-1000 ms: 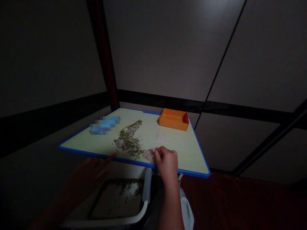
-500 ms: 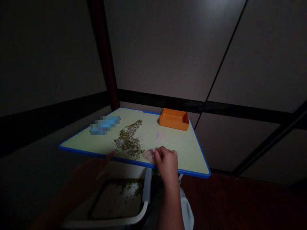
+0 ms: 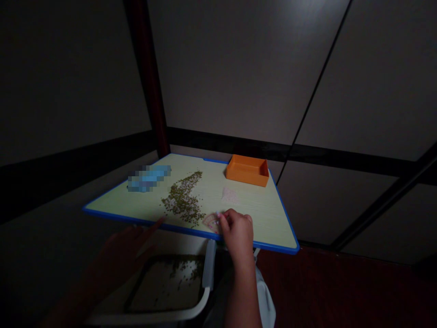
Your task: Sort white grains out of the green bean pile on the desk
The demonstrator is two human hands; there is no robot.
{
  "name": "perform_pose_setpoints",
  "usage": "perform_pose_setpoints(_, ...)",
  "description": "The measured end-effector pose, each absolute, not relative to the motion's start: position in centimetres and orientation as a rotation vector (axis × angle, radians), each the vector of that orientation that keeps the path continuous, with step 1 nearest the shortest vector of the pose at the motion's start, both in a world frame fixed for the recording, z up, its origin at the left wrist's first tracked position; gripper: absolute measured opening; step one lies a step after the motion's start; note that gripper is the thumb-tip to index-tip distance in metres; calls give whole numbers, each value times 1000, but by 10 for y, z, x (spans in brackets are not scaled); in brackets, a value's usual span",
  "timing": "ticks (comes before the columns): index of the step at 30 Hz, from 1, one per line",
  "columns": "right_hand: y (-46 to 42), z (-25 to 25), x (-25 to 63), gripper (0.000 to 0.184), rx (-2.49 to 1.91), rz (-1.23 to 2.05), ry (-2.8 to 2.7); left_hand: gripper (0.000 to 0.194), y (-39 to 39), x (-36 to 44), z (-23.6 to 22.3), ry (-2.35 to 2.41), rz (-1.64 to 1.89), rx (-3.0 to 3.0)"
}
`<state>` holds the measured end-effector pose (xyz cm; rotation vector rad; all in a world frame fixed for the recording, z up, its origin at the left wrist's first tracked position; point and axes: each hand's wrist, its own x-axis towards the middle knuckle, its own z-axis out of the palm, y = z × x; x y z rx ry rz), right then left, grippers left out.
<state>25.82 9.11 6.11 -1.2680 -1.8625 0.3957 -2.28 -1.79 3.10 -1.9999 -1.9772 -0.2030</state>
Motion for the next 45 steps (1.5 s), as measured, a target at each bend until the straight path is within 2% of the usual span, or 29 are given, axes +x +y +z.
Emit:
perform_pose_setpoints(9, 92, 60, 259, 32, -1254, 403, -1868, 43, -18, -23, 35, -1863, -362, -2018)
perform_pose_setpoints(19, 91, 60, 258, 33, -1270, 357, -1873, 44, -16, -27, 23, -1817, -406, -1943)
perform_pose_setpoints(24, 91, 60, 258, 33, -1267, 354, -1868, 45, -15, -27, 24, -1839, -416, -1950)
perform_pose_setpoints(29, 91, 61, 258, 33, -1256, 383, -1860, 57, -17, -29, 29, -1898, -487, -1877)
perform_pose_setpoints(34, 91, 62, 258, 31, -1253, 412, -1857, 51, -18, -31, 21, -1799, -473, -1907)
perform_pose_setpoints(45, 94, 58, 257, 30, -1264, 395, -1877, 59, -16, -35, 10, -1820, -368, -1955)
